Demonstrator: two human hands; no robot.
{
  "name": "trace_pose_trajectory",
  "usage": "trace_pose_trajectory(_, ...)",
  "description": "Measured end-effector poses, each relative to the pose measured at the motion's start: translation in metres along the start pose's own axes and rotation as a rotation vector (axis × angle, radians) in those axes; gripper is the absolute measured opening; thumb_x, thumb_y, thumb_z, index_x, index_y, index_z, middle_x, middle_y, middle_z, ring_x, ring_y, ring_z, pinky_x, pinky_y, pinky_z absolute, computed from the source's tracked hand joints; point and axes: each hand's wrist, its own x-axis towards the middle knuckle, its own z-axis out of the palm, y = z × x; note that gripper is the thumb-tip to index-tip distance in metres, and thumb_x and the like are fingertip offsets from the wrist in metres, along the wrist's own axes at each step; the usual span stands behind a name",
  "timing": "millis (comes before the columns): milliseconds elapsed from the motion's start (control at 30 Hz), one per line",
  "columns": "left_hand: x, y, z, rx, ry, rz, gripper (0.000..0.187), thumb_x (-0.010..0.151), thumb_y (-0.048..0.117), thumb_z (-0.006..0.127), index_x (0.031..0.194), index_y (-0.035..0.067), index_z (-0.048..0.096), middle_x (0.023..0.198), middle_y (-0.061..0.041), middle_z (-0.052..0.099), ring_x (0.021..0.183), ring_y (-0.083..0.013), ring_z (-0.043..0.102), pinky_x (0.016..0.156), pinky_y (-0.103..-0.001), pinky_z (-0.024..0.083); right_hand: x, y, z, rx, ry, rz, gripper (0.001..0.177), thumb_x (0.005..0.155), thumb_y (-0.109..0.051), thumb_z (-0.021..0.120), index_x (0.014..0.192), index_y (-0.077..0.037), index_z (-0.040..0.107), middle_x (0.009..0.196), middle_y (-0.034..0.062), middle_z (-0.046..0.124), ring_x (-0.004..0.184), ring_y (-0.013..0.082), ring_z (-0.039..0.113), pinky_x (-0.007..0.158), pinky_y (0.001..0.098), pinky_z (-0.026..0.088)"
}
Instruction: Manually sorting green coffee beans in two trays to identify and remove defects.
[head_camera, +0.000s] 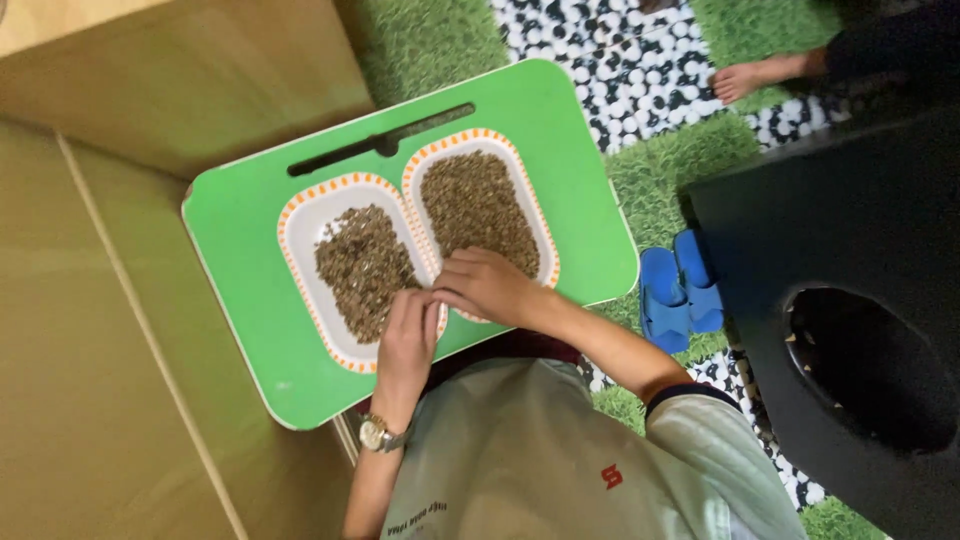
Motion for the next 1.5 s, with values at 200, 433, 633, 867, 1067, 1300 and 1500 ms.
trace_pose_trajectory(200,0.001,-0.001,0.008,-0.115,0.073,0.051,0.009,0.098,0.006,0.068,0.106,0.009,0.067,0.096,-0.001,0.064,0.094,-0.0218,0.07,0.084,-0.032,0.059,-0.004,-0.012,-0.013,-0.011,-0.006,0.075,0.016,0.102,-0.02,0.067,0.093,-0.008,0.069,0.075,0.0078,0.061,0.075,0.0276,0.063,0.07,0.0374,0.053)
trace_pose_trajectory(433,0.008,0.016,-0.004,-0.174,0.052,0.088,0.01,0.099,0.0,0.064,0.106,0.006,0.065,0.094,-0.005,0.06,0.09,-0.0271,0.07,0.078,-0.036,0.059,-0.02,-0.019,-0.011,0.101,0.017,0.216,0.013,0.102,-0.018,0.067,0.094,-0.008,0.071,0.075,0.0055,0.061,0.075,0.0245,0.064,0.068,0.0336,0.053)
trace_pose_trajectory(633,0.016,0.026,-0.01,-0.222,-0.003,0.123,0.009,0.101,-0.002,0.06,0.107,0.004,0.063,0.092,-0.006,0.057,0.084,-0.0272,0.069,0.075,-0.036,0.059,-0.027,-0.024,-0.017,0.152,0.091,0.261,0.007,0.097,-0.01,0.071,0.092,-0.005,0.072,0.074,0.0077,0.063,0.074,0.0275,0.065,0.069,0.0362,0.055)
trace_pose_trajectory(867,0.029,0.026,0.011,-0.141,-0.03,0.254,0.012,0.101,-0.004,0.058,0.112,0.001,0.062,0.097,-0.007,0.057,0.094,-0.0276,0.069,0.081,-0.033,0.059,-0.055,-0.007,-0.009,0.097,0.199,0.358,0.007,0.092,-0.013,0.077,0.096,-0.009,0.073,0.076,0.0041,0.064,0.074,0.0255,0.064,0.068,0.0384,0.054)
trace_pose_trajectory(1067,0.053,0.058,-0.005,-0.262,-0.118,0.311,0.015,0.098,-0.015,0.055,0.107,-0.002,0.056,0.09,-0.012,0.05,0.086,-0.0258,0.06,0.079,-0.034,0.055,-0.084,0.006,-0.014,0.074,0.259,0.455,0.008,0.09,-0.008,0.078,0.097,-0.006,0.075,0.078,0.0053,0.066,0.075,0.0239,0.063,0.071,0.0381,0.053)
trace_pose_trajectory(1300,0.055,0.057,0.019,-0.178,-0.155,0.351,0.032,0.095,-0.025,0.049,0.118,-0.004,0.054,0.105,-0.016,0.053,0.094,-0.0305,0.063,0.078,-0.033,0.055,-0.099,0.015,-0.028,-0.023,0.249,0.467,0.011,0.092,-0.009,0.079,0.102,-0.006,0.074,0.082,0.0059,0.065,0.079,0.0251,0.062,0.073,0.0397,0.052)
trace_pose_trajectory(1500,0.051,0.036,0.014,-0.164,-0.124,0.406,0.026,0.098,-0.015,0.052,0.118,0.0,0.057,0.106,-0.012,0.05,0.096,-0.0278,0.06,0.074,-0.03,0.054,-0.085,0.008,-0.034,-0.094,0.238,0.432,0.015,0.09,-0.003,0.081,0.102,-0.005,0.072,0.084,0.0084,0.065,0.08,0.0307,0.062,0.074,0.0431,0.053)
